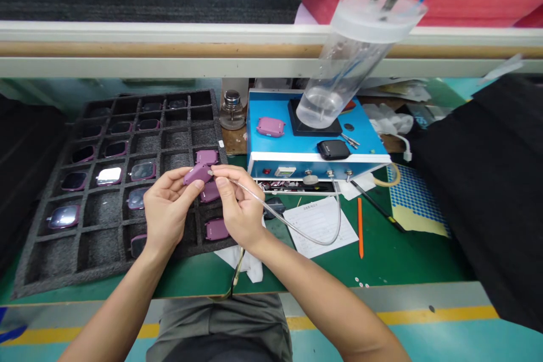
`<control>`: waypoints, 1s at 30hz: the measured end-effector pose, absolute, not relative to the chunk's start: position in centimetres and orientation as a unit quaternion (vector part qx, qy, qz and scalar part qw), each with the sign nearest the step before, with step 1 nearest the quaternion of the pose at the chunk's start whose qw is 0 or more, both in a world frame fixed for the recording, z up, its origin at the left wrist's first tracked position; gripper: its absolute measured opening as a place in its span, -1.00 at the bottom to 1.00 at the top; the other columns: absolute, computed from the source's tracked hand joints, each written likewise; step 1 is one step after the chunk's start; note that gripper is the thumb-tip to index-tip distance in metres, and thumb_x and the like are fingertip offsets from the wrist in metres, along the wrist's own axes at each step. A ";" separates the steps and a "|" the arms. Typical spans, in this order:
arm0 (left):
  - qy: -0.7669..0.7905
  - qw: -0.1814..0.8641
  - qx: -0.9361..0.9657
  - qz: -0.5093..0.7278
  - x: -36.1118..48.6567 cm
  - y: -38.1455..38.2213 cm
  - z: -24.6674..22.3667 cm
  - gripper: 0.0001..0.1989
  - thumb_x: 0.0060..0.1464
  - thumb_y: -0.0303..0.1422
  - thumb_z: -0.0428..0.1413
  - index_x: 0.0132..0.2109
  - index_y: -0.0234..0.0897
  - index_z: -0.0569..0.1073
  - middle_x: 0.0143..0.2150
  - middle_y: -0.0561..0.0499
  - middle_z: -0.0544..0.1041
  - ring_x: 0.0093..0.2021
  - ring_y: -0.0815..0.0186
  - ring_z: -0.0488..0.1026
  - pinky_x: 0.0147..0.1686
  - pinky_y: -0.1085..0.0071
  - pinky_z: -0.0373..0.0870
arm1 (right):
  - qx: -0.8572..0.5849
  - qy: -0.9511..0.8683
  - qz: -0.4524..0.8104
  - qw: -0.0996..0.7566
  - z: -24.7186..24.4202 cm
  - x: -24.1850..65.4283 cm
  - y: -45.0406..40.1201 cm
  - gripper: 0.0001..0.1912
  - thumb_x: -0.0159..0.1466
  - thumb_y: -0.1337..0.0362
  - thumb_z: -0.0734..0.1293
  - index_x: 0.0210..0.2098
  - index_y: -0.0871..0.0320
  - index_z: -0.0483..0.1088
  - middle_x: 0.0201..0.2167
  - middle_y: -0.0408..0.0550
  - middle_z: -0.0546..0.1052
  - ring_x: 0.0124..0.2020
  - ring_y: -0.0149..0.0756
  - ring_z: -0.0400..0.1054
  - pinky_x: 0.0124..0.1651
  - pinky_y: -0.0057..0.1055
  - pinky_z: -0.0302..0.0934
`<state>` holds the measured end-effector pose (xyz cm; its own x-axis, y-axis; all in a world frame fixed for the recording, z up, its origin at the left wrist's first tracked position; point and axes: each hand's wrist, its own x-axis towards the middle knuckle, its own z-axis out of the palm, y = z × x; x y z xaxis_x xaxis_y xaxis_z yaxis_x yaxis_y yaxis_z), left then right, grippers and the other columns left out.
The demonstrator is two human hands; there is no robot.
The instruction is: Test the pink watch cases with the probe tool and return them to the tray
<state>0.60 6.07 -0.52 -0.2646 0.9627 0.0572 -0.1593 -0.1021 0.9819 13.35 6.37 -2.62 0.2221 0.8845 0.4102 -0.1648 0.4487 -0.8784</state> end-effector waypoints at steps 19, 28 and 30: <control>0.508 0.435 0.423 0.612 0.7 5.8 -0.2 -0.64 -0.03 -0.32 0.44 -0.08 -0.30 0.61 -0.11 -0.11 0.72 -0.11 0.23 0.69 -0.03 0.39 0.59 | -0.363 -0.501 0.381 0.688 -2.8 13.5 6.2 -0.86 0.44 0.20 0.36 -0.13 0.07 0.57 -0.10 -0.01 0.65 -0.01 -0.24 0.59 0.06 -0.24 0.55; 0.533 0.167 0.733 0.388 -2.6 11.9 4.4 -0.74 0.14 -0.46 0.20 -0.03 -0.24 0.64 -0.06 -0.03 0.70 -0.13 0.22 0.62 -0.09 0.33 0.53 | -0.359 -0.476 0.387 0.704 -2.6 13.4 5.7 -0.88 0.42 0.21 0.38 -0.16 0.06 0.59 -0.14 -0.04 0.67 -0.04 -0.24 0.61 0.08 -0.22 0.54; 0.547 0.136 0.744 0.358 -2.7 15.7 4.2 -0.75 0.13 -0.48 0.19 -0.05 -0.27 0.64 -0.10 -0.05 0.70 -0.16 0.19 0.60 -0.07 0.28 0.50 | -0.372 -0.467 0.395 0.698 -2.6 13.4 5.9 -0.85 0.42 0.16 0.39 -0.17 0.07 0.59 -0.15 -0.03 0.68 -0.06 -0.23 0.61 0.06 -0.21 0.56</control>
<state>-2.73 15.75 4.20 0.1446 0.9118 0.3843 0.7176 -0.3641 0.5937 13.40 5.91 -2.56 0.2507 0.8993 0.3584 -0.2041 0.4110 -0.8885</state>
